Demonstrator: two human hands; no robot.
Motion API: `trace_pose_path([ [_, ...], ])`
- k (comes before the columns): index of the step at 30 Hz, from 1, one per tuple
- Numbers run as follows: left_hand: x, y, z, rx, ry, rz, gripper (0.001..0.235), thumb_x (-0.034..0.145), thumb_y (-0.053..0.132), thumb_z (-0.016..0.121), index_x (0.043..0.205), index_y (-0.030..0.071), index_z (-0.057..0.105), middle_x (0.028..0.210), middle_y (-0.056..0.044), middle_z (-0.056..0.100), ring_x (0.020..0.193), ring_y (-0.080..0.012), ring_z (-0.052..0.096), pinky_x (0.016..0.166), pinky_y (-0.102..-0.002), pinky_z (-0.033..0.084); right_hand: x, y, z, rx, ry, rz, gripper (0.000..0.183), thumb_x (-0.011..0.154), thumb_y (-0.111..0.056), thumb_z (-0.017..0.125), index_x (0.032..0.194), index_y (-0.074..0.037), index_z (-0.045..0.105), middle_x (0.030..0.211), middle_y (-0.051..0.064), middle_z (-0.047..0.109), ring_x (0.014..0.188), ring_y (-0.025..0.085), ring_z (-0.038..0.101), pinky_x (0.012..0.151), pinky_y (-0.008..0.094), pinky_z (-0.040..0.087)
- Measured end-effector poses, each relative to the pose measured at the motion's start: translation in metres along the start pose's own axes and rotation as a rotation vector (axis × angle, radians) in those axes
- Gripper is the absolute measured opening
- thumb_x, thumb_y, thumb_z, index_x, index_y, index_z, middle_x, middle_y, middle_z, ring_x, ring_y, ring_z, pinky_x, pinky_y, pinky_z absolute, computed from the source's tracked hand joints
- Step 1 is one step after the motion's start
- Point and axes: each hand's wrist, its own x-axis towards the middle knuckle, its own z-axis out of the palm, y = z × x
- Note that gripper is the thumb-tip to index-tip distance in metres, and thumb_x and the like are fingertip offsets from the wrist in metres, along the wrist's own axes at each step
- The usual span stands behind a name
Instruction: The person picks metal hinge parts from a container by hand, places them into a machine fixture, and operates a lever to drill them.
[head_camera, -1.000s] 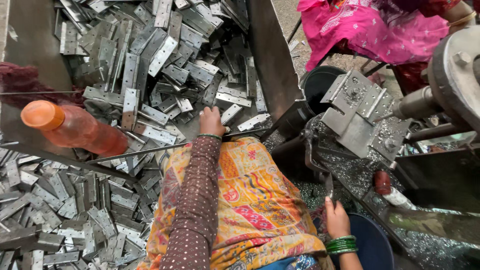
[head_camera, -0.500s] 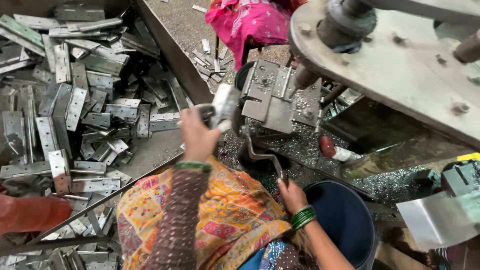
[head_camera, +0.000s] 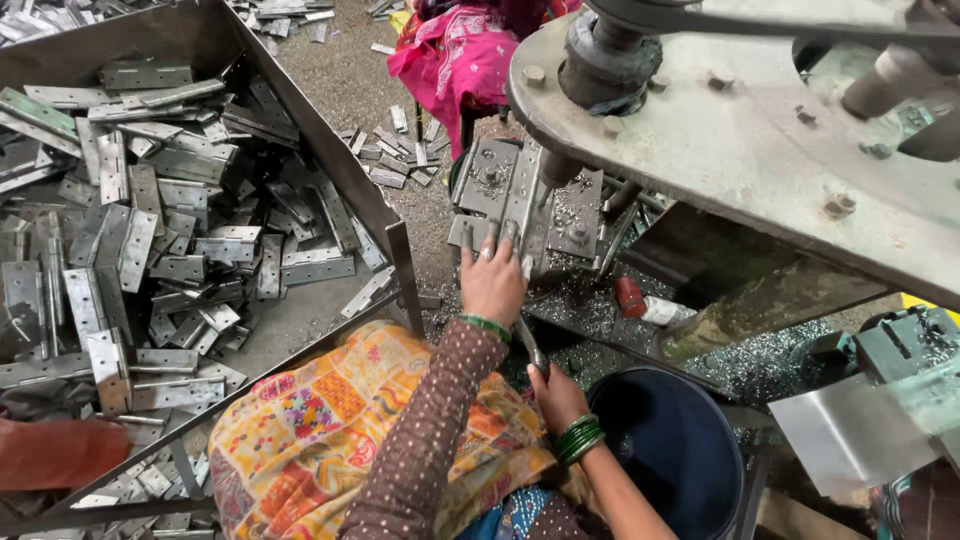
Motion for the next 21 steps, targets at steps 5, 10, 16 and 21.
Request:
trace_pose_path([
  [5, 0.012, -0.004, 0.000, -0.145, 0.039, -0.014, 0.025, 0.090, 0.027, 0.063, 0.099, 0.007, 0.076, 0.131, -0.010, 0.064, 0.131, -0.0287, 0.055, 0.109, -0.058, 0.037, 0.010, 0.022, 0.023, 0.026, 0.027, -0.017, 0.050, 0.099, -0.053, 0.049, 0.102, -0.006, 0.065, 0.086, 0.025, 0.073, 0.085, 0.046, 0.069, 0.077, 0.054, 0.053],
  [10, 0.008, -0.005, -0.006, -0.188, 0.049, -0.036, 0.022, 0.089, 0.026, 0.063, 0.095, 0.008, 0.076, 0.129, -0.008, 0.065, 0.129, -0.0273, 0.056, 0.112, -0.057, 0.036, 0.029, 0.058, 0.087, -0.034, 0.110, -0.020, 0.050, 0.098, -0.054, 0.047, 0.117, -0.008, 0.056, 0.090, 0.024, 0.072, 0.083, 0.047, 0.069, 0.071, 0.057, 0.053],
  [16, -0.003, -0.006, -0.001, -0.142, 0.063, -0.017, 0.022, 0.090, 0.022, 0.061, 0.101, 0.008, 0.075, 0.127, -0.007, 0.065, 0.129, -0.0277, 0.055, 0.111, -0.057, 0.035, 0.027, 0.056, 0.084, 0.004, 0.119, -0.070, 0.051, 0.099, -0.055, 0.045, 0.114, -0.008, 0.057, 0.091, 0.025, 0.073, 0.084, 0.047, 0.070, 0.073, 0.056, 0.054],
  [21, 0.023, -0.003, 0.023, -0.045, -0.012, 0.026, 0.036, 0.083, 0.018, 0.058, 0.115, 0.012, 0.073, 0.142, -0.010, 0.058, 0.135, -0.0295, 0.046, 0.110, -0.060, 0.028, 0.015, 0.013, 0.002, 0.070, -0.119, 0.046, 0.050, 0.096, -0.055, 0.042, 0.110, -0.012, 0.063, 0.090, 0.022, 0.075, 0.089, 0.044, 0.071, 0.081, 0.053, 0.053],
])
